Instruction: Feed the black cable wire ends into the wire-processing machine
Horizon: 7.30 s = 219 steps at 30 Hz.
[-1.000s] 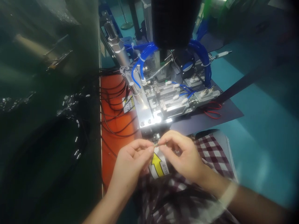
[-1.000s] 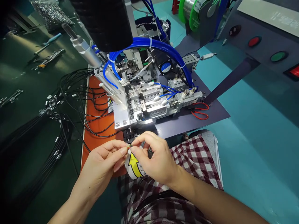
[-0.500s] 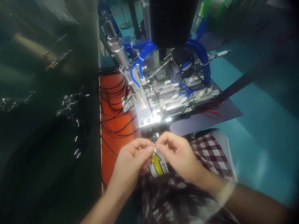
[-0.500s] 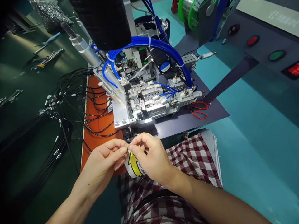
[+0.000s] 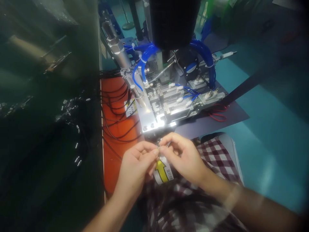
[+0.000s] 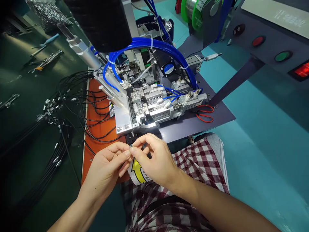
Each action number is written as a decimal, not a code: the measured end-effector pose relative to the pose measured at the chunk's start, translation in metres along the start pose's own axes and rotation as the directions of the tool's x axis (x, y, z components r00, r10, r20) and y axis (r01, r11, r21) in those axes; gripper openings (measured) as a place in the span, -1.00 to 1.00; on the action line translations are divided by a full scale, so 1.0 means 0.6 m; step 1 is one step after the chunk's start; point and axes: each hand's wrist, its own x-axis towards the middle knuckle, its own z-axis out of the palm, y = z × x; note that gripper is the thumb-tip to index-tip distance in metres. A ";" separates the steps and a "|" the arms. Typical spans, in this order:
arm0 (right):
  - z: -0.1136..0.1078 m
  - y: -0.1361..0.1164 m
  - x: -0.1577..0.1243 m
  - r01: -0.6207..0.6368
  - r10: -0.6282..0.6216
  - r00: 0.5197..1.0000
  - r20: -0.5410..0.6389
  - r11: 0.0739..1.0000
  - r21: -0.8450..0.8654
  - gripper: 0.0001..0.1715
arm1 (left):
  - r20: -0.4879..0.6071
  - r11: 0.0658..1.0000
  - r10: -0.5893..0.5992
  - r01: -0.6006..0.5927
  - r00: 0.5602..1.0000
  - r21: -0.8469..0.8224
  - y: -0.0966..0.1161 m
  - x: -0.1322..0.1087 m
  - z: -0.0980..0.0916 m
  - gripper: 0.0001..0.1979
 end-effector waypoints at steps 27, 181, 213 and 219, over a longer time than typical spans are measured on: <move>0.008 0.003 -0.001 -0.243 0.224 0.969 0.102 0.932 0.269 -0.75 | 0.007 0.989 0.134 -0.133 0.991 -0.072 -0.008 0.010 0.007 -0.80; -0.019 0.072 0.037 -0.057 0.059 0.998 0.008 0.992 -0.114 -0.91 | 0.437 0.123 0.669 -0.670 0.601 0.732 -0.041 0.058 -0.060 -0.68; -0.020 0.055 0.036 -0.137 0.130 0.989 -0.074 0.986 -0.094 -0.92 | 0.420 0.148 0.668 -0.663 0.614 0.734 -0.039 0.057 -0.058 -0.71; -0.019 0.057 0.030 0.150 -0.183 0.980 -0.082 0.940 -0.308 -0.91 | 0.418 0.148 0.674 -0.666 0.609 0.732 -0.036 0.056 -0.057 -0.71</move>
